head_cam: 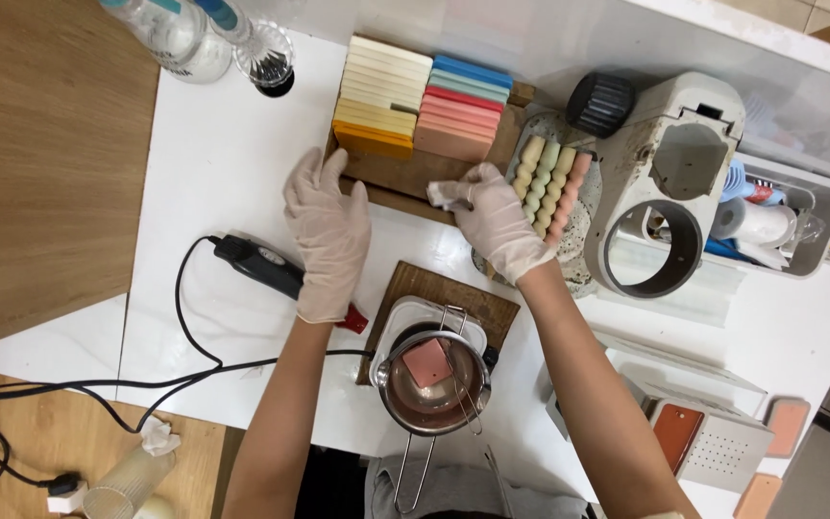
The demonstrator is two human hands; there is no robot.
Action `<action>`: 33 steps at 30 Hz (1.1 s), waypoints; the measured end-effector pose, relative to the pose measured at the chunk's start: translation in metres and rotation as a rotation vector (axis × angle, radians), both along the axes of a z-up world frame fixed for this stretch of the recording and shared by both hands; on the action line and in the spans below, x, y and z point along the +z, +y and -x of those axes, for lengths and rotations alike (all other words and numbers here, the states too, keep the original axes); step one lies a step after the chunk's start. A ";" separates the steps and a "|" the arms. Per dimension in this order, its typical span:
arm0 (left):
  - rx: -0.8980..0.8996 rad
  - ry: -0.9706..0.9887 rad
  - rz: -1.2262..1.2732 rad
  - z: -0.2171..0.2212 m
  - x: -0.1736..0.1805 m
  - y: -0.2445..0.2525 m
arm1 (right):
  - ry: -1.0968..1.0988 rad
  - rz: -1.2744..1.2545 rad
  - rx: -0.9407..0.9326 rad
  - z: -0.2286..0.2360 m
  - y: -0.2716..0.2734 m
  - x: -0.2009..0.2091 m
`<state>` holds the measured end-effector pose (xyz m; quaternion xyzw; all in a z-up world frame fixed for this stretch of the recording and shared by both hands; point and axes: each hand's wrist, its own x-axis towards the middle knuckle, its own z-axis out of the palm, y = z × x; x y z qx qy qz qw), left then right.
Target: Pouring melted wax into a rectangular mold and preparing various colored wax sample blocks.
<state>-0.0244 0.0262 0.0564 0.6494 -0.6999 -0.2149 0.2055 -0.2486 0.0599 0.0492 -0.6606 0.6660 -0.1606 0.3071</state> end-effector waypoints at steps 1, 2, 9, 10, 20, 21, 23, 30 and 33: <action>0.001 -0.001 -0.006 -0.004 0.000 0.002 | -0.001 -0.006 0.001 -0.011 -0.003 -0.001; -0.001 0.054 -0.026 -0.009 0.000 0.003 | 0.010 0.011 -0.038 -0.022 -0.006 -0.001; -0.012 0.298 -0.118 -0.017 -0.042 0.008 | 0.253 0.196 -0.030 -0.099 -0.038 -0.027; -0.012 0.295 -0.120 -0.019 -0.044 0.008 | 0.251 0.194 -0.030 -0.105 -0.040 -0.029; -0.069 0.267 -0.129 -0.022 -0.039 0.005 | 0.247 -0.074 0.305 -0.071 -0.052 0.001; -0.076 0.261 -0.111 -0.022 -0.039 0.003 | 0.206 -0.114 0.281 -0.064 -0.051 0.013; -0.076 0.275 -0.085 -0.017 -0.031 0.002 | 0.201 -0.159 0.169 -0.056 -0.042 0.040; 0.115 0.193 -0.035 0.035 -0.008 -0.025 | 0.064 -0.298 -0.233 -0.027 0.046 0.108; 0.123 -0.013 -0.166 0.052 -0.009 -0.040 | 0.032 -0.216 -0.244 -0.020 0.104 0.120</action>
